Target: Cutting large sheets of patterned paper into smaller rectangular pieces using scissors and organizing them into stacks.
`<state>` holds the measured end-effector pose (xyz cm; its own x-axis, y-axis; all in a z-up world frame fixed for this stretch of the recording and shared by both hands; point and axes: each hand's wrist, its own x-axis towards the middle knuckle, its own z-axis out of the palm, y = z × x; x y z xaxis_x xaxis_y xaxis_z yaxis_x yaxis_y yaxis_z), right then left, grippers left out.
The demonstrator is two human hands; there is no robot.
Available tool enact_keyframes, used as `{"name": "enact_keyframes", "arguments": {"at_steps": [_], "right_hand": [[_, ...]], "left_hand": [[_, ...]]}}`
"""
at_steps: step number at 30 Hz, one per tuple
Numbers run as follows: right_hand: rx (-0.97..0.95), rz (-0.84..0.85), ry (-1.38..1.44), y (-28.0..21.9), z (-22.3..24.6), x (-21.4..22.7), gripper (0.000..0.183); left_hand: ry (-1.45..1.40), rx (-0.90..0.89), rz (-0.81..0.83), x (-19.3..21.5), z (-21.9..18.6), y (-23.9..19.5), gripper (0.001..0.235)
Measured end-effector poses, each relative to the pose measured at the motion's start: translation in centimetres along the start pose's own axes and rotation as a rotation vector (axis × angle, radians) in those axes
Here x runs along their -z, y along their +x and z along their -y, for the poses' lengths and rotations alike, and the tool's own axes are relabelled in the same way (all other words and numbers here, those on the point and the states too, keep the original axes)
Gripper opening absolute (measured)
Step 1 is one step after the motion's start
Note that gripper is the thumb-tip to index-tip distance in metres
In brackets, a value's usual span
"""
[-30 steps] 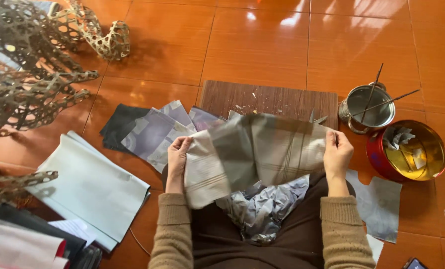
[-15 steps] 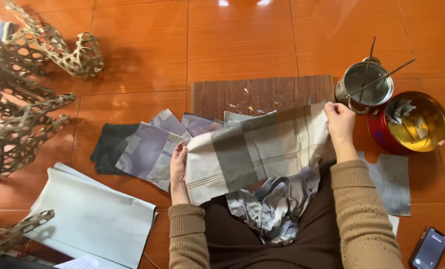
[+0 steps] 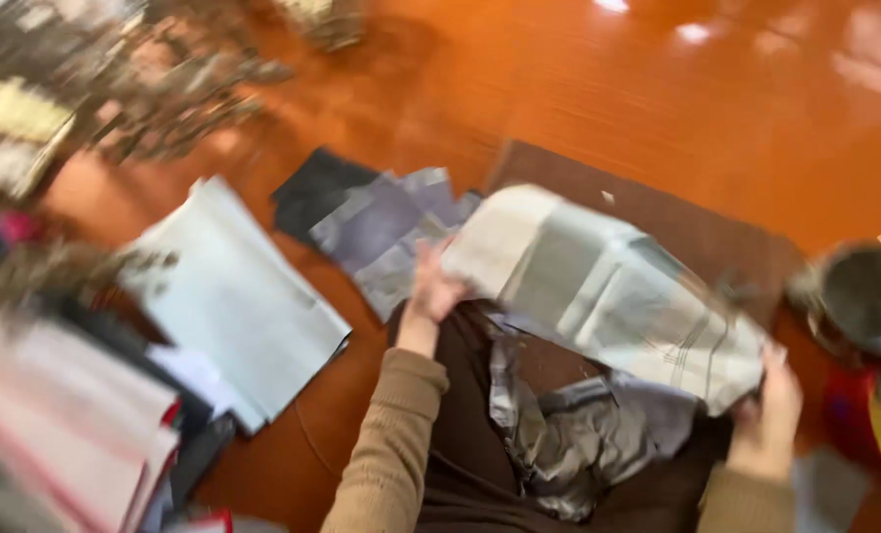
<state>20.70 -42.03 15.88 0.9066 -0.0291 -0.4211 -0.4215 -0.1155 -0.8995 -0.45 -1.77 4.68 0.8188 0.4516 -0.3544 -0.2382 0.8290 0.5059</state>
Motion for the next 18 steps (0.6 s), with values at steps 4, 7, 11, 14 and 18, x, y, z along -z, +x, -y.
{"name": "enact_keyframes", "arguments": {"at_steps": [4, 7, 11, 14, 18], "right_hand": [[0.426, 0.27, -0.519, 0.8, -7.4, 0.0, 0.036], [0.886, 0.244, -1.16, 6.6, -15.6, -0.1, 0.044], [-0.252, 0.544, 0.013, 0.8, -13.0, -6.4, 0.045], [-0.015, 0.597, -0.075, -6.8, -10.9, -10.2, 0.061], [-0.064, 0.657, -0.089, -10.0, -12.4, -11.6, 0.075]], "left_hand": [[-0.047, 0.092, 0.094, -0.7, 1.2, -0.4, 0.078], [0.085, 0.133, 0.027, -3.3, 0.7, -1.2, 0.014], [0.09, 0.057, 0.183, -5.3, -0.4, -2.9, 0.036], [0.359, 0.326, -0.002, -6.0, -1.2, -3.1, 0.104], [0.338, 0.158, -0.142, -5.2, -1.0, -2.7, 0.088]]}}
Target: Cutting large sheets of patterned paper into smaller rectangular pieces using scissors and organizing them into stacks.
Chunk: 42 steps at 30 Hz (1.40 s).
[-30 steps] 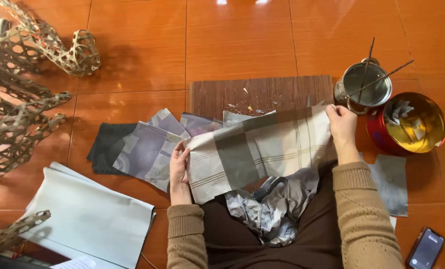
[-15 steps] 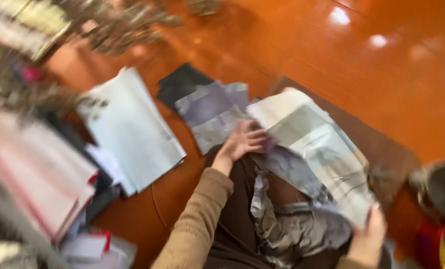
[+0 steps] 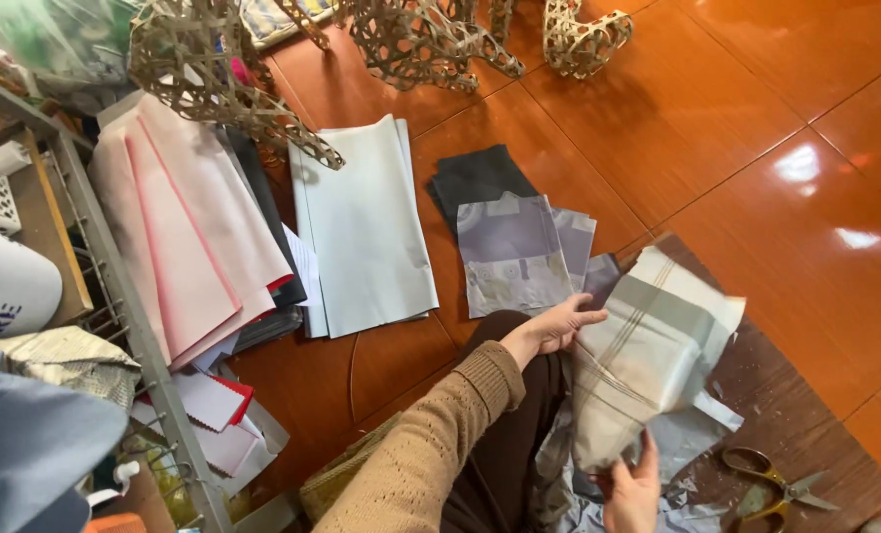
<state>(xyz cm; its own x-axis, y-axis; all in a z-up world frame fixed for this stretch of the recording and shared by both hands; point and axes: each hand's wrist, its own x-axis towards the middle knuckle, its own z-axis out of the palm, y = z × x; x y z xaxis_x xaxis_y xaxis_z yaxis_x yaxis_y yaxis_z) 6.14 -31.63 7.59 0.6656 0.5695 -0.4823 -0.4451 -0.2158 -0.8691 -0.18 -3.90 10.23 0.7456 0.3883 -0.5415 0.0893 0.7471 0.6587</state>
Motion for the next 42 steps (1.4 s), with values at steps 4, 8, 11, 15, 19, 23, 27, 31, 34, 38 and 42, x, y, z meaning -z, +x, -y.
{"name": "enact_keyframes", "arguments": {"at_steps": [4, 8, 11, 15, 19, 23, 27, 31, 34, 38, 42], "right_hand": [[0.015, 0.082, -0.101, -0.1, -3.3, 0.2, 0.063], [-0.079, 0.234, -0.151, -3.2, 1.0, -3.3, 0.067], [-0.251, 0.287, -0.237, -4.3, 2.7, -4.4, 0.06], [-0.247, 0.295, -0.181, -3.1, 0.9, -3.4, 0.047], [-0.229, 0.308, -0.171, -1.8, -0.4, -3.0, 0.043], [-0.294, 0.255, -0.21, -2.7, 1.8, -4.7, 0.04], [-0.324, 0.274, -0.26, -2.4, 2.2, -5.2, 0.047], [-0.37, 0.265, -0.321, -2.7, 3.8, -6.0, 0.045], [-0.368, 0.274, -0.304, -2.1, 2.7, -5.6, 0.044], [-0.428, 0.218, -0.336, -3.0, 4.8, -6.6, 0.043], [-0.325, 0.237, -0.318, -2.5, 3.4, -6.2, 0.042]], "left_hand": [[0.096, -0.148, -0.116, 0.3, -0.2, 0.3, 0.095], [0.322, -0.435, -0.064, 6.8, -2.8, 3.3, 0.081], [0.485, -0.732, -0.17, 10.3, -10.5, -2.8, 0.071], [0.626, -0.897, -0.334, 16.1, -16.1, -13.1, 0.063], [0.728, -0.704, -0.656, 26.7, -11.9, -16.5, 0.072], [0.661, -0.401, -0.925, 33.4, -5.8, -17.1, 0.068], [0.557, -0.504, -1.054, 34.2, -5.6, -18.0, 0.061], [0.521, -0.71, -0.994, 34.4, -10.2, -17.2, 0.062], [0.518, -0.809, -0.865, 30.7, -16.9, -18.3, 0.061], [0.449, -1.123, -0.821, 26.8, -23.1, -21.2, 0.058], [0.699, -1.204, -0.892, 26.3, -21.3, -23.3, 0.054]]}}
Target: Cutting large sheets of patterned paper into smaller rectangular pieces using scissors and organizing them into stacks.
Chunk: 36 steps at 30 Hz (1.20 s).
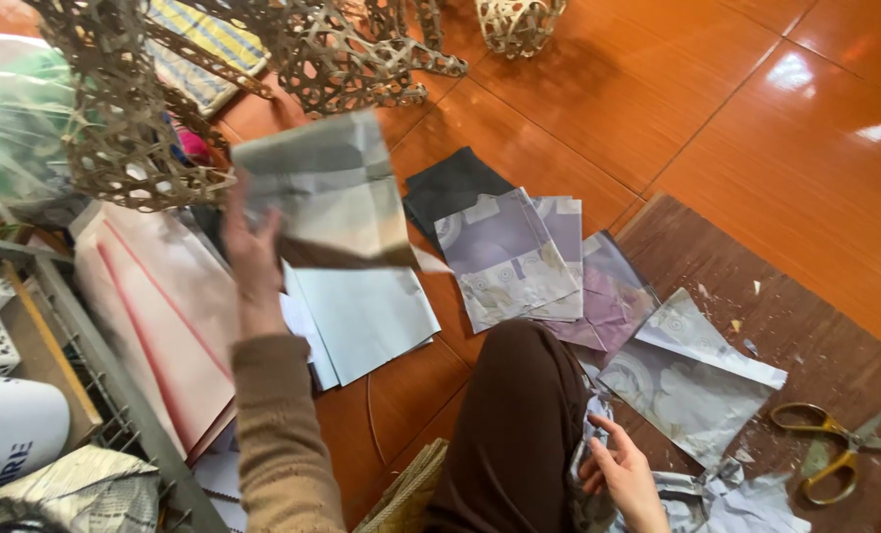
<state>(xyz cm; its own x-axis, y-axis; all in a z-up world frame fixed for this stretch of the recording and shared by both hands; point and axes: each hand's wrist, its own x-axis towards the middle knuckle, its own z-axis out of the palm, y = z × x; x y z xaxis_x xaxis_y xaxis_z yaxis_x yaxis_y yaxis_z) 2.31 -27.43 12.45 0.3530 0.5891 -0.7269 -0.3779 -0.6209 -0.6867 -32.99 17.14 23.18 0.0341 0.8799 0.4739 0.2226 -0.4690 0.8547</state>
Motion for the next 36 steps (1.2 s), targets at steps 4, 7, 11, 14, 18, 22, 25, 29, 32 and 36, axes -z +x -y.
{"name": "enact_keyframes", "arguments": {"at_steps": [4, 7, 11, 14, 18, 22, 25, 29, 32, 36], "right_hand": [[-0.026, 0.003, -0.01, 0.6, -0.6, 0.2, 0.041], [0.034, 0.042, -0.015, 2.7, -3.5, 1.3, 0.042], [0.048, 0.054, -0.021, 3.5, -4.1, 1.5, 0.044], [0.041, 0.025, -0.031, 3.4, -3.7, 1.4, 0.042], [0.031, 0.024, -0.001, 3.2, -3.7, 1.2, 0.041], [0.033, 0.012, 0.001, 2.1, -2.5, 0.7, 0.04], [0.037, -0.001, 0.0, 1.3, -1.5, 0.3, 0.039], [0.0, 0.006, 0.0, 1.4, -1.3, 0.5, 0.04], [-0.016, 0.018, -0.004, 1.2, -0.5, 0.6, 0.038], [0.017, 0.07, -0.015, 1.6, -0.9, 0.8, 0.034]], "left_hand": [[-0.172, 0.504, 0.128, 0.5, 12.9, -10.3, 0.033], [0.0, 0.912, 0.112, -1.1, 16.2, -16.6, 0.056], [-0.13, 0.925, 0.093, -1.3, 20.0, -18.1, 0.059], [0.252, 0.852, 0.329, -1.5, 22.0, -16.1, 0.057], [0.155, 0.816, 0.336, -3.4, 21.2, -12.6, 0.059], [0.226, 0.783, 0.162, -4.6, 24.9, -11.8, 0.058], [0.494, 0.718, 0.245, -3.1, 24.8, -11.3, 0.061], [0.859, 0.766, 0.282, -3.2, 19.0, -11.0, 0.059], [1.306, 0.422, 0.189, -6.5, 12.8, -11.2, 0.075], [0.922, -0.072, 0.408, -14.3, 12.3, -13.0, 0.052]]}}
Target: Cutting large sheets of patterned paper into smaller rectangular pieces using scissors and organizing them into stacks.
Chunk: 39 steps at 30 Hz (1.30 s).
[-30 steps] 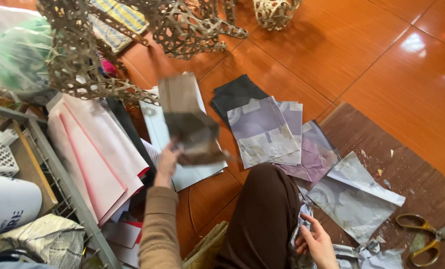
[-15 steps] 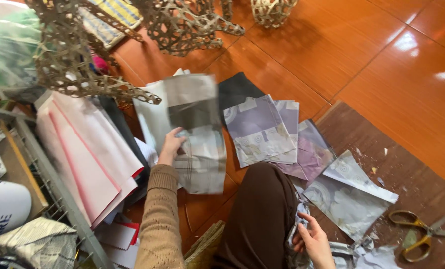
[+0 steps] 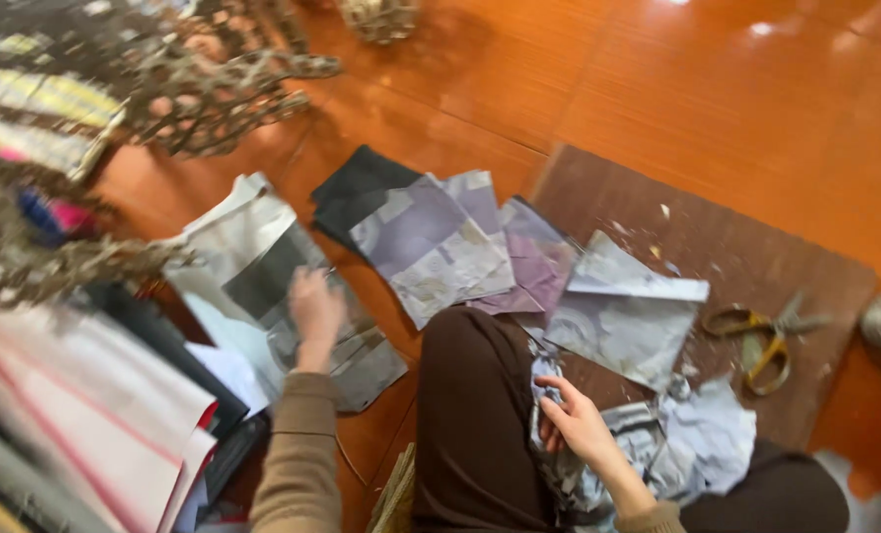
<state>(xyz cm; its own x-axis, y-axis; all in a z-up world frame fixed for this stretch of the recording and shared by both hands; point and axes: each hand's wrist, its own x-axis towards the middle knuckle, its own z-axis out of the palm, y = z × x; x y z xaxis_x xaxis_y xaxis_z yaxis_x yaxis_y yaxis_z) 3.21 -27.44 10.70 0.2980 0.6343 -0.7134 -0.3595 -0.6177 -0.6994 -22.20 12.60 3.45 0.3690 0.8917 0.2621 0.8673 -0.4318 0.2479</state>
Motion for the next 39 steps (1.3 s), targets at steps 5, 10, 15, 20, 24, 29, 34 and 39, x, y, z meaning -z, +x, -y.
{"name": "enact_keyframes", "arguments": {"at_steps": [5, 10, 15, 20, 24, 29, 34, 39], "right_hand": [[-0.043, -0.004, 0.022, -1.0, 1.6, 0.0, 0.033], [0.022, 0.175, -0.08, -0.8, 1.3, 2.3, 0.04], [0.379, -0.07, -0.14, 2.6, 0.6, 9.6, 0.042], [0.371, -0.407, -0.573, 9.7, -1.6, 15.3, 0.044], [0.35, -0.478, -0.944, 10.5, -0.1, 12.7, 0.053], [0.098, -0.555, -1.191, 10.9, 0.2, 15.8, 0.057], [0.179, -0.523, -1.266, 10.9, -1.4, 18.3, 0.061], [0.218, -0.582, -1.237, 12.7, -2.0, 17.9, 0.05]], "left_hand": [[-0.439, -0.24, 0.293, -4.8, -17.5, 0.1, 0.038], [-0.472, -0.456, 0.564, -10.4, -32.4, -4.3, 0.037], [-0.242, -0.682, 0.831, -11.7, -33.3, -7.2, 0.047], [-0.185, -0.704, 0.901, -12.0, -32.3, -6.1, 0.049], [-0.056, -0.64, 0.855, -10.1, -33.4, -6.0, 0.063], [0.02, -0.551, 0.761, -10.5, -33.2, -5.5, 0.075], [-0.034, -0.598, 0.492, -13.2, -32.4, -4.7, 0.074], [-0.026, -0.574, 0.595, -12.4, -33.5, -3.2, 0.08]]}}
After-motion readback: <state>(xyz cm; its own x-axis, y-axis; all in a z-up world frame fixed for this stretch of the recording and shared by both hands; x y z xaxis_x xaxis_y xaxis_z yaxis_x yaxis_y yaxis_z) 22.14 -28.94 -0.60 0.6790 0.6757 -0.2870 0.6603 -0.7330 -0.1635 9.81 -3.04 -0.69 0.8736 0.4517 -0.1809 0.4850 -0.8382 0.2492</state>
